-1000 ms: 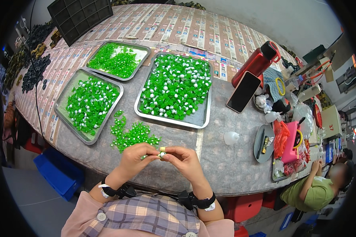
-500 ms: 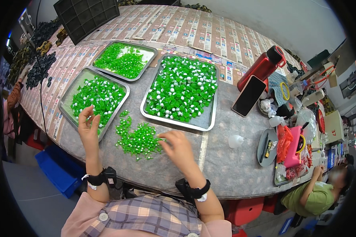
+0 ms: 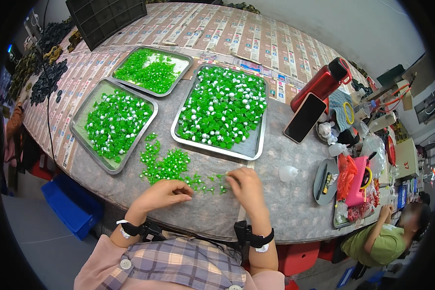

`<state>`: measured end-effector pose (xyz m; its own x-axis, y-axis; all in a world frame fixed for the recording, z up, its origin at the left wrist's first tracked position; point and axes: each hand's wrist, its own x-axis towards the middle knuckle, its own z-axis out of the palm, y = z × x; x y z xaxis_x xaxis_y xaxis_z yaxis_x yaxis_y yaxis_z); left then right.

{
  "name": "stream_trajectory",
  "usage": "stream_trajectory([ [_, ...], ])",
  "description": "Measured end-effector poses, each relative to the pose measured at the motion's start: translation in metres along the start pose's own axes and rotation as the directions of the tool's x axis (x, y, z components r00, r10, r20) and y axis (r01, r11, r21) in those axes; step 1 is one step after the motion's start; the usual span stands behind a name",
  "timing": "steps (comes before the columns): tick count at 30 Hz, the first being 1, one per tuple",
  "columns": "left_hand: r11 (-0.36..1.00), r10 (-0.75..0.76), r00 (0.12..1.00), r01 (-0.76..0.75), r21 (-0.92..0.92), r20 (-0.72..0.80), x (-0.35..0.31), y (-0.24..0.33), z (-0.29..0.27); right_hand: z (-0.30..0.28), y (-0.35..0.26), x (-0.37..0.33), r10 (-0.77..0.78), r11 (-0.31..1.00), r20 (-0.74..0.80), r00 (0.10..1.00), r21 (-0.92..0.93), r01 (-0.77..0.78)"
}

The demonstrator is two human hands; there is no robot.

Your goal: The person assembles small green and white plastic components by hand. They pick up a green piece, apply a small amount of liquid from a squeeze bottle, and attach a white piece to it. The finished assemblies are placed into metal trays on the table.

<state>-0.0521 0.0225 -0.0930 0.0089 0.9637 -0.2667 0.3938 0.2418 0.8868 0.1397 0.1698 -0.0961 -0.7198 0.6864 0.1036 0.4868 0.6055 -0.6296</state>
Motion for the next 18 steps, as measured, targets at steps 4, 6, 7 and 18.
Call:
stream_trajectory([
  [4, 0.996, 0.089, 0.99, -0.086, 0.035, -0.11, 0.015, 0.002, 0.014, -0.006, 0.007, -0.009, 0.151, 0.983, -0.035, 0.988, 0.115, -0.146],
  [6, 0.997, 0.066, 0.99, -0.07, -0.027, -0.124, 0.015, 0.007, 0.015, -0.004, 0.009, -0.011, 0.184, 0.969, -0.012, 0.983, 0.172, -0.179],
  [7, 0.996, 0.054, 0.99, -0.062, -0.057, -0.129, 0.016, 0.009, 0.016, -0.002, 0.01, -0.012, 0.219, 0.961, -0.034, 0.975, 0.18, -0.21],
  [18, 0.891, -0.114, 0.973, 0.012, -0.455, -0.198, 0.021, 0.011, 0.026, 0.015, 0.012, 0.005, 0.053, 0.995, -0.037, 0.998, -0.077, -0.055],
])
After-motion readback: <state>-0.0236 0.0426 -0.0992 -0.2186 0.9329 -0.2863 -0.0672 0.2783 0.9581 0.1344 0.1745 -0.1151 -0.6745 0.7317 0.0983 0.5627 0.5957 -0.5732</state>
